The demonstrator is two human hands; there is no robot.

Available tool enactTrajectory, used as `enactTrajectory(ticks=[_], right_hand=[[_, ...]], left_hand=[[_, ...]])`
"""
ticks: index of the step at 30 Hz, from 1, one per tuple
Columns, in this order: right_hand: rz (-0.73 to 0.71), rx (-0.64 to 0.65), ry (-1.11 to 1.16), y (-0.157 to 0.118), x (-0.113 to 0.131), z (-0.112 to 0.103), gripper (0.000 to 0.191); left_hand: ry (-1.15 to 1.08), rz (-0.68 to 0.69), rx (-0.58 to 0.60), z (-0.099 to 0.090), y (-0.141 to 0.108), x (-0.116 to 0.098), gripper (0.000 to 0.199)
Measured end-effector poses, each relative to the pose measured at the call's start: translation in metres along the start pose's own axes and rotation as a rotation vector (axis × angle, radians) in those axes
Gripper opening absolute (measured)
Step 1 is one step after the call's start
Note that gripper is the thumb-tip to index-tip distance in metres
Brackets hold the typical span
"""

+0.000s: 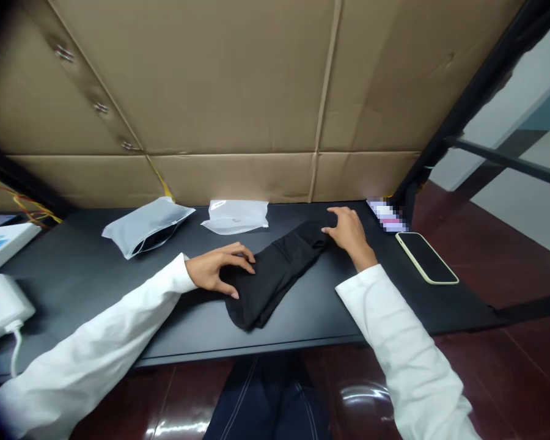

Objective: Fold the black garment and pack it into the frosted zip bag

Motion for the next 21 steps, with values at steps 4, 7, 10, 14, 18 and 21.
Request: enactTrajectory(ticks=[4, 7, 10, 14, 18, 21], right_hand=[[0.208, 0.091, 0.126, -0.001, -0.013, 0.016, 0.064], [0.218, 0.237, 0.267, -0.004, -0.003, 0.027, 0.052], [0.152, 0.335, 0.303, -0.007, 0.016, 0.033, 0.037], [0.056, 0.298, 0.196, -0.010, 0.039, 0.037, 0.020], [0.056, 0.248, 0.257, -0.010, 0.049, 0.044, 0.019], [0.066, 0.237, 0.441, -0.011, 0.056, 0.048, 0.024]], left_hand=[[-0.146, 0.139, 0.165, 0.022, 0.001, -0.022, 0.066], [-0.273, 0.228, 0.266, 0.041, 0.005, -0.049, 0.056], [-0.237, 0.315, 0.273, 0.063, 0.007, -0.071, 0.056], [0.174, 0.420, 0.136, 0.090, 0.004, -0.085, 0.071], [0.286, 0.468, -0.010, 0.101, 0.000, -0.094, 0.030], [0.065, 0.229, -0.197, 0.089, 0.006, -0.087, 0.019]])
Point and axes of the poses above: each hand's wrist, its own y-axis towards the middle knuckle, its own z-axis out of the palm, x = y × z, the point moved 4 cm from there along y, towards the middle knuckle, and after that the axes turned 5 degrees about -z, right-handed, at the moved point
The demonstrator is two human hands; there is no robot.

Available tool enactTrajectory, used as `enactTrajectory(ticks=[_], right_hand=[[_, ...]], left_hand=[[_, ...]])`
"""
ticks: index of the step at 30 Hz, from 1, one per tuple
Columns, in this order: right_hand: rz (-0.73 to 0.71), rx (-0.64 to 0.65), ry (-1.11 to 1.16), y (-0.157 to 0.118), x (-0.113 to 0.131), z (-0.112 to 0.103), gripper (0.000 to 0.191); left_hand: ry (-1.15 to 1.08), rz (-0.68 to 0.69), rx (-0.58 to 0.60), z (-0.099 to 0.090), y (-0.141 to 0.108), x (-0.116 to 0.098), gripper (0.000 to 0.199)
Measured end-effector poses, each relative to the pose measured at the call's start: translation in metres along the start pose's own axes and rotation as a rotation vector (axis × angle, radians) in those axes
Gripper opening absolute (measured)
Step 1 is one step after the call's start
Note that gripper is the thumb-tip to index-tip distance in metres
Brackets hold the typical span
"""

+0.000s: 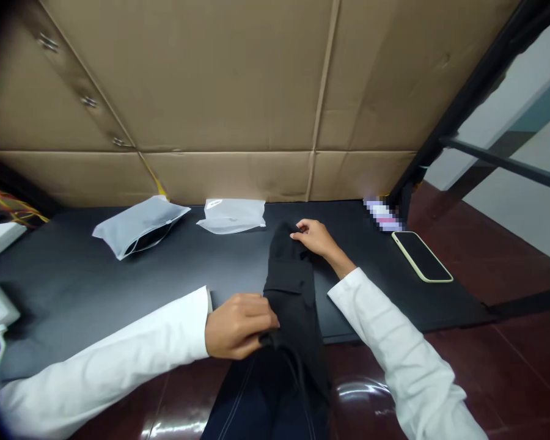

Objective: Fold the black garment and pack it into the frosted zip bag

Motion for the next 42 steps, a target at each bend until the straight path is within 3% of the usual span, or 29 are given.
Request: enactTrajectory(ticks=[3, 5, 8, 10, 14, 17, 20, 22, 26, 29, 31, 34, 38, 42], right_hand=[[-0.113, -0.035, 0.239, -0.003, 0.016, 0.005, 0.028], [-0.214, -0.088, 0.368, -0.009, 0.031, 0.005, 0.028], [-0.424, -0.102, 0.464, -0.024, 0.058, 0.002, 0.020], [-0.589, 0.008, 0.424, -0.037, 0.077, 0.003, 0.012], [-0.804, 0.448, 0.122, -0.060, 0.102, 0.020, 0.016], [-0.847, 0.541, -0.077, -0.067, 0.105, 0.027, 0.030], [-0.824, 0.514, -0.237, -0.068, 0.103, 0.027, 0.037], [-0.797, 0.474, -0.354, -0.069, 0.102, 0.024, 0.038], [-0.760, 0.354, -0.585, -0.069, 0.098, 0.019, 0.032], [-0.701, 0.247, -0.750, -0.069, 0.094, 0.020, 0.029], [-0.623, 0.193, -0.830, -0.069, 0.093, 0.025, 0.019], [-0.512, 0.116, -0.901, -0.071, 0.095, 0.039, 0.042], [-0.363, -0.004, -0.964, -0.067, 0.093, 0.051, 0.030], [-0.146, -0.144, -0.890, -0.049, 0.075, 0.024, 0.026]], left_hand=[[-0.218, -0.547, -0.301, -0.016, 0.001, 0.036, 0.030], [-0.332, -0.821, -0.480, -0.023, -0.004, 0.060, 0.037], [-0.404, -0.983, -0.510, -0.026, -0.005, 0.082, 0.035], [-0.385, -1.006, -0.480, -0.026, -0.005, 0.087, 0.030], [-0.443, -1.007, -0.458, -0.026, -0.006, 0.090, 0.022], [-0.594, -0.986, -0.424, -0.023, -0.006, 0.095, 0.025], [-0.643, -0.921, -0.385, -0.025, -0.004, 0.100, 0.028], [-0.482, -0.851, -0.410, -0.037, -0.004, 0.104, 0.026], [0.317, -0.601, -0.563, -0.086, -0.011, 0.115, 0.028], [0.704, -0.565, -0.504, -0.112, -0.023, 0.140, 0.038], [0.791, -0.639, -0.425, -0.122, -0.033, 0.161, 0.037], [0.816, -0.719, -0.368, -0.128, -0.043, 0.180, 0.030], [0.841, -0.440, -0.269, -0.124, -0.037, 0.171, 0.029], [0.843, -0.238, -0.161, -0.115, -0.029, 0.158, 0.026]])
Point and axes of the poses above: each hand's wrist, its own y-axis towards the middle knuckle, its own z-axis out of the palm, x = y × z, the point moved 4 cm from there along y, towards the middle knuckle, and after that the axes turned 5 degrees about -z, right-handed, at the moved point
